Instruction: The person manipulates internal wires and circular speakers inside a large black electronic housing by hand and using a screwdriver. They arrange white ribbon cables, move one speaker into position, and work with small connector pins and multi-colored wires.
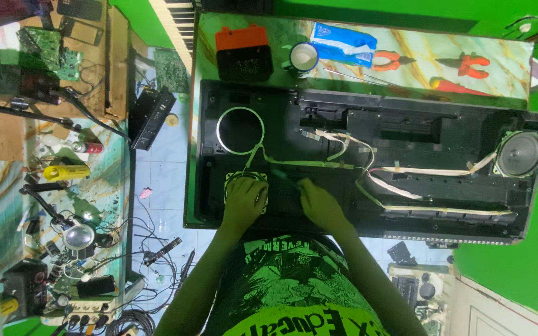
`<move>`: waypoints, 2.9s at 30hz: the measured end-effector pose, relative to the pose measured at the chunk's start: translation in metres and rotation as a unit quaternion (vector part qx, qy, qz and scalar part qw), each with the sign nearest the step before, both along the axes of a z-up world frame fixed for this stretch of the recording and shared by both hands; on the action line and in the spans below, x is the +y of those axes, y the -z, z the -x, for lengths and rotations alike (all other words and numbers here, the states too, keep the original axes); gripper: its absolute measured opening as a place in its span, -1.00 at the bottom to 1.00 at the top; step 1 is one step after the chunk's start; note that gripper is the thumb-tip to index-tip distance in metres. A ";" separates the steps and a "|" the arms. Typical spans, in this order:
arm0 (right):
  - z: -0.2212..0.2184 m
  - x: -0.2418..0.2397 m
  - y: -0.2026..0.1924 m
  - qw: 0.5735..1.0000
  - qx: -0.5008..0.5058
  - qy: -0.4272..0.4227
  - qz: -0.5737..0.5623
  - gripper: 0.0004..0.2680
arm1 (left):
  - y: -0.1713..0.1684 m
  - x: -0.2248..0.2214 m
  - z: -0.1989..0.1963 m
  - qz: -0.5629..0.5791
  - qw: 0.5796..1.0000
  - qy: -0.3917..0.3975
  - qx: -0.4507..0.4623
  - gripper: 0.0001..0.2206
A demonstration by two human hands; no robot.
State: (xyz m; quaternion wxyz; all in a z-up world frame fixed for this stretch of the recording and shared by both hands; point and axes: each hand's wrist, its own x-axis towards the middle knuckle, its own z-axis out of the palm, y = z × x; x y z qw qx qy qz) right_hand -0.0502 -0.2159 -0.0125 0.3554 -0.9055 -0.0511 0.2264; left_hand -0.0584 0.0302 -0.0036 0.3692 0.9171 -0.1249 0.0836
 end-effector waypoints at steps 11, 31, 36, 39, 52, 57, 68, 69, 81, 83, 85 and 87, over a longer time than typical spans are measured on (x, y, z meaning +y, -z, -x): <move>0.008 -0.005 -0.002 0.997 -0.071 -0.034 -0.002 -0.80 | 0.010 -0.008 0.012 -0.063 0.996 0.055 -0.021 -0.88; -0.025 -0.018 -0.021 0.998 -0.003 -0.039 0.038 -0.81 | 0.023 -0.010 0.007 -0.127 0.988 0.072 -0.048 -0.88; -0.004 -0.009 -0.020 0.997 0.030 -0.069 -0.004 -0.81 | 0.025 -0.009 0.009 -0.127 0.988 0.074 -0.046 -0.86; 0.000 -0.015 -0.022 0.996 0.020 -0.081 -0.034 -0.85 | 0.025 -0.008 0.008 -0.093 0.992 0.069 -0.045 -0.87; 0.000 -0.018 -0.017 0.993 0.041 -0.095 -0.054 -0.80 | 0.011 -0.005 0.008 -0.058 0.994 0.076 -0.045 -0.88; 0.001 -0.023 -0.011 0.980 0.090 -0.169 -0.046 -0.82 | 0.010 -0.006 0.008 -0.062 0.993 0.079 -0.057 -0.85; 0.017 -0.027 -0.011 0.988 0.072 -0.134 -0.023 -0.79 | 0.013 -0.006 0.023 0.003 0.989 0.130 -0.071 -0.82; 0.019 -0.027 -0.010 0.987 0.082 -0.131 -0.034 -0.79 | 0.015 -0.006 0.024 0.011 0.988 0.142 -0.068 -0.82; 0.029 -0.025 -0.027 0.990 0.089 -0.106 0.028 -0.77 | 0.022 0.001 0.049 0.043 0.988 0.149 -0.006 -0.81; 0.038 -0.012 -0.028 0.988 0.100 -0.113 0.023 -0.78 | 0.021 0.003 0.055 0.049 0.988 0.147 -0.008 -0.81; 0.044 -0.011 -0.030 0.990 0.078 -0.112 0.029 -0.79 | 0.020 0.006 0.059 0.044 0.989 0.143 0.010 -0.80; 0.049 -0.024 -0.034 0.994 0.028 -0.100 0.043 -0.81 | 0.020 0.011 0.067 0.031 0.989 0.138 0.053 -0.80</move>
